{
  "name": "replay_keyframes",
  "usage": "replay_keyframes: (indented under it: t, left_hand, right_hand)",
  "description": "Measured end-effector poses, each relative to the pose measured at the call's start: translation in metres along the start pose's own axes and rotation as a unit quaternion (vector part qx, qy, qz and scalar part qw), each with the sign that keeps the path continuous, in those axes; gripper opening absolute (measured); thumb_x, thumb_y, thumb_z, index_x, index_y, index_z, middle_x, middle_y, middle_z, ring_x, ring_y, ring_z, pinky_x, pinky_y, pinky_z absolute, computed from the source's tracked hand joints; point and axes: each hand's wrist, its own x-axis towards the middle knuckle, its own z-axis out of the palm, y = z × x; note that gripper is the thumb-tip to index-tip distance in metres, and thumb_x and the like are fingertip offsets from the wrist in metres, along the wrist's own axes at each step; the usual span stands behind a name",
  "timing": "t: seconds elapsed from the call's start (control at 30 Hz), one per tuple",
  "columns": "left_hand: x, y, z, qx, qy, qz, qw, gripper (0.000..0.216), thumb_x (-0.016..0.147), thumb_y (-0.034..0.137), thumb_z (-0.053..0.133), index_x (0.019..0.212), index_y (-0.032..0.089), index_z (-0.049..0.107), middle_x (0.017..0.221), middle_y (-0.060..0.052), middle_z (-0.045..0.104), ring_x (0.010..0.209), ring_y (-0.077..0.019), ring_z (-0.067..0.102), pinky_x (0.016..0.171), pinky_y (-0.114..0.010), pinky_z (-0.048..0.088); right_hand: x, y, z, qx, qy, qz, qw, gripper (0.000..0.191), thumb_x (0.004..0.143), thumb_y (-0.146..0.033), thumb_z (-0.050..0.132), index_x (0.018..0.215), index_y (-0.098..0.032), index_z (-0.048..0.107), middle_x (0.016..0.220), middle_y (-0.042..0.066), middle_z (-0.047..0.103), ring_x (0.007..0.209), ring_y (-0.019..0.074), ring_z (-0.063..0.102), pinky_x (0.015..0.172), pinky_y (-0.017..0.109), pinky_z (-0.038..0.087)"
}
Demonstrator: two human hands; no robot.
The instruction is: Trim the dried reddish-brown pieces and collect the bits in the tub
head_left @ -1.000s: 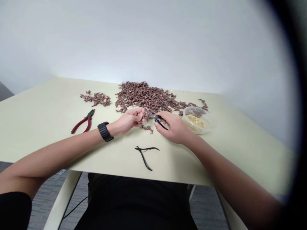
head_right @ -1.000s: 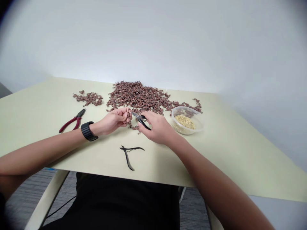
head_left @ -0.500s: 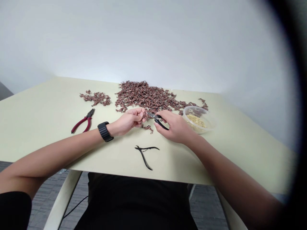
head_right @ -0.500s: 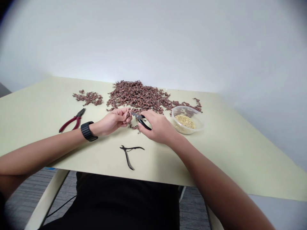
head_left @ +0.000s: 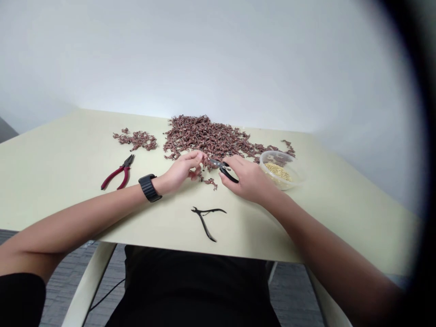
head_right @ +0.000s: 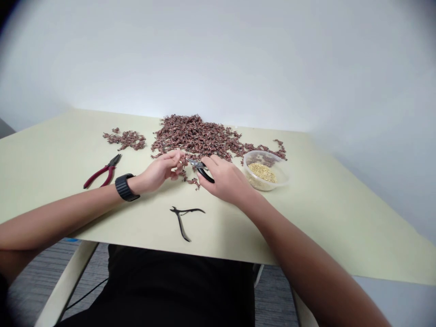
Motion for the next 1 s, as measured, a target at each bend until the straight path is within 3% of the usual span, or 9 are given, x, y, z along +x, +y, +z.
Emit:
replay_keyframes:
  t: [0.13, 0.3, 0.43, 0.53, 0.6, 0.77, 0.83, 0.9, 1.0]
  left_hand:
    - [0.000, 0.006, -0.004, 0.136, -0.024, 0.062, 0.988, 0.043, 0.100, 0.055, 0.057, 0.084, 0.016, 0.064, 0.076, -0.003, 0.061, 0.056, -0.0081, 0.046, 0.050, -0.021, 0.037]
    - [-0.002, 0.004, -0.001, 0.175, -0.083, 0.051, 0.980, 0.046, 0.100, 0.059, 0.056, 0.095, 0.014, 0.069, 0.090, -0.011, 0.076, 0.056, -0.0098, 0.060, 0.048, -0.021, 0.046]
    - [0.000, -0.008, -0.002, 0.184, -0.054, 0.081, 0.978, 0.040, 0.099, 0.050, 0.061, 0.108, 0.013, 0.074, 0.102, -0.013, 0.077, 0.073, -0.0151, 0.071, 0.062, -0.024, 0.056]
    - [0.002, -0.018, -0.008, 0.265, -0.011, 0.139, 0.954, 0.032, 0.101, 0.038, 0.059, 0.111, 0.013, 0.077, 0.087, -0.008, 0.077, 0.072, -0.0149, 0.071, 0.069, -0.024, 0.057]
    - [0.002, -0.022, -0.011, 0.332, 0.017, 0.186, 0.924, 0.028, 0.100, 0.029, 0.057, 0.113, 0.015, 0.078, 0.080, -0.005, 0.076, 0.069, -0.0136, 0.069, 0.072, -0.024, 0.055]
    - [0.000, -0.028, -0.011, 0.352, 0.041, 0.230, 0.907, 0.033, 0.097, 0.021, 0.057, 0.123, 0.015, 0.076, 0.088, -0.005, 0.078, 0.073, -0.0128, 0.070, 0.075, -0.024, 0.057]
    - [0.000, -0.030, -0.009, 0.346, 0.048, 0.231, 0.908, 0.035, 0.097, 0.022, 0.057, 0.126, 0.016, 0.075, 0.091, -0.005, 0.079, 0.075, -0.0134, 0.071, 0.077, -0.025, 0.058]
    - [0.000, -0.031, -0.007, 0.341, 0.048, 0.219, 0.913, 0.032, 0.098, 0.026, 0.057, 0.123, 0.017, 0.076, 0.093, -0.006, 0.079, 0.075, -0.0139, 0.070, 0.076, -0.025, 0.058]
    - [0.002, -0.032, -0.005, 0.315, 0.035, 0.177, 0.932, 0.028, 0.101, 0.032, 0.055, 0.108, 0.016, 0.078, 0.090, -0.006, 0.078, 0.075, -0.0151, 0.070, 0.073, -0.025, 0.056]
  right_hand:
    - [-0.001, 0.001, 0.001, -0.047, 0.014, 0.004, 0.999, 0.028, 0.101, -0.036, 0.052, 0.120, -0.016, 0.062, 0.097, 0.011, 0.066, 0.081, 0.0250, 0.063, 0.072, 0.036, 0.048]
    - [-0.001, 0.000, 0.002, -0.031, 0.004, 0.015, 0.999, 0.026, 0.100, -0.035, 0.054, 0.118, -0.017, 0.061, 0.101, 0.012, 0.067, 0.084, 0.0252, 0.063, 0.073, 0.035, 0.046]
    - [0.001, -0.005, 0.004, 0.051, -0.032, 0.056, 0.997, 0.018, 0.099, -0.036, 0.055, 0.105, -0.020, 0.061, 0.095, 0.009, 0.066, 0.083, 0.0229, 0.061, 0.073, 0.033, 0.043]
    - [0.003, -0.010, 0.002, 0.161, -0.082, 0.118, 0.976, 0.022, 0.098, -0.040, 0.055, 0.087, -0.021, 0.057, 0.078, 0.002, 0.059, 0.070, 0.0180, 0.053, 0.065, 0.031, 0.037]
    - [0.005, -0.011, -0.001, 0.290, -0.142, 0.177, 0.930, 0.028, 0.098, -0.044, 0.053, 0.084, -0.021, 0.056, 0.072, 0.000, 0.052, 0.062, 0.0147, 0.043, 0.058, 0.029, 0.032]
    - [0.010, -0.002, -0.013, 0.618, -0.306, 0.312, 0.653, 0.038, 0.097, -0.055, 0.047, 0.100, -0.020, 0.061, 0.070, -0.005, 0.030, 0.056, 0.0121, 0.011, 0.046, 0.025, 0.009]
    - [0.010, 0.000, -0.015, 0.655, -0.322, 0.325, 0.602, 0.041, 0.096, -0.057, 0.047, 0.100, -0.018, 0.061, 0.071, -0.004, 0.027, 0.057, 0.0126, 0.009, 0.046, 0.026, 0.006]
    - [0.010, 0.000, -0.013, 0.645, -0.304, 0.326, 0.621, 0.043, 0.096, -0.058, 0.045, 0.099, -0.019, 0.061, 0.070, -0.004, 0.027, 0.057, 0.0128, 0.011, 0.046, 0.026, 0.007]
    - [0.008, -0.003, -0.004, 0.511, -0.202, 0.293, 0.782, 0.037, 0.096, -0.054, 0.048, 0.095, -0.020, 0.062, 0.069, -0.003, 0.038, 0.055, 0.0132, 0.022, 0.048, 0.027, 0.018]
